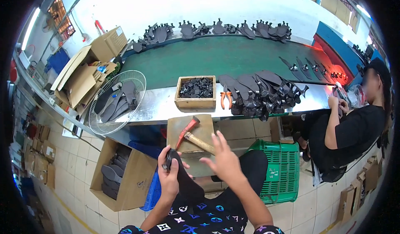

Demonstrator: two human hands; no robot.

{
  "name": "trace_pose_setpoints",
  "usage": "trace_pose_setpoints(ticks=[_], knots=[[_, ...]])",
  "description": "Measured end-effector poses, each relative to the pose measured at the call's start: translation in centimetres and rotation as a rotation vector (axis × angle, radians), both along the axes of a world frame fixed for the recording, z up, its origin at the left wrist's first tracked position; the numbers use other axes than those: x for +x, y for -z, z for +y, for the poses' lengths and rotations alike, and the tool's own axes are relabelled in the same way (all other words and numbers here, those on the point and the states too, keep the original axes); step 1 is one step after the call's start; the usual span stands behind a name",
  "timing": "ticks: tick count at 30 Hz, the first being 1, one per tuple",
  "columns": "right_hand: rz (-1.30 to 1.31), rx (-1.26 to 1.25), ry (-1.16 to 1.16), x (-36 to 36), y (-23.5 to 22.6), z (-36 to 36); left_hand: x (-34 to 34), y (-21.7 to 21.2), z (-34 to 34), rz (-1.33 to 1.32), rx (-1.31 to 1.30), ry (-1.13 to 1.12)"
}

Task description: Hammering small plastic components onto shoe soles at a manufacturing workbench.

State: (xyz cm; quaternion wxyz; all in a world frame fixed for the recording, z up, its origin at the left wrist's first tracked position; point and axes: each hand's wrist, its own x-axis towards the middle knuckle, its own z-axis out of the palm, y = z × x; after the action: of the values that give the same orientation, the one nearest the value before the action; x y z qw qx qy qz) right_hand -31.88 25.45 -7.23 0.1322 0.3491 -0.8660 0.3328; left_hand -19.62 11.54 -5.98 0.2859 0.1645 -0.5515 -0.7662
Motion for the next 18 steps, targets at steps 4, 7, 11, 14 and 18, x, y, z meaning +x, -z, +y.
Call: trace_pose_setpoints(ticks=[4, 7, 11, 14, 18], knots=[[0.116, 0.211, -0.070, -1.8, 1.7, -0.5, -3.4, -2.3, -1.7, -0.052, -0.081, 0.013], [-0.301, 0.160, -0.066, -2.9, 2.8, 2.7, -6.2, -1.6, -4.6, -0.153, -0.290, -0.073], [-0.818, -0.366, 0.072, -1.4, 3.4, 7.5, -11.1, 2.4, -7.0, -0.334, -0.748, -0.248], [-0.995, -0.770, 0.096, 1.4, 2.6, 11.4, -12.9, 5.5, -9.3, -0.726, -1.117, -0.182], [-0.913, -1.040, 0.083, 5.0, 2.1, 15.1, -15.8, 3.2, -9.4, -0.425, -1.267, -0.421]])
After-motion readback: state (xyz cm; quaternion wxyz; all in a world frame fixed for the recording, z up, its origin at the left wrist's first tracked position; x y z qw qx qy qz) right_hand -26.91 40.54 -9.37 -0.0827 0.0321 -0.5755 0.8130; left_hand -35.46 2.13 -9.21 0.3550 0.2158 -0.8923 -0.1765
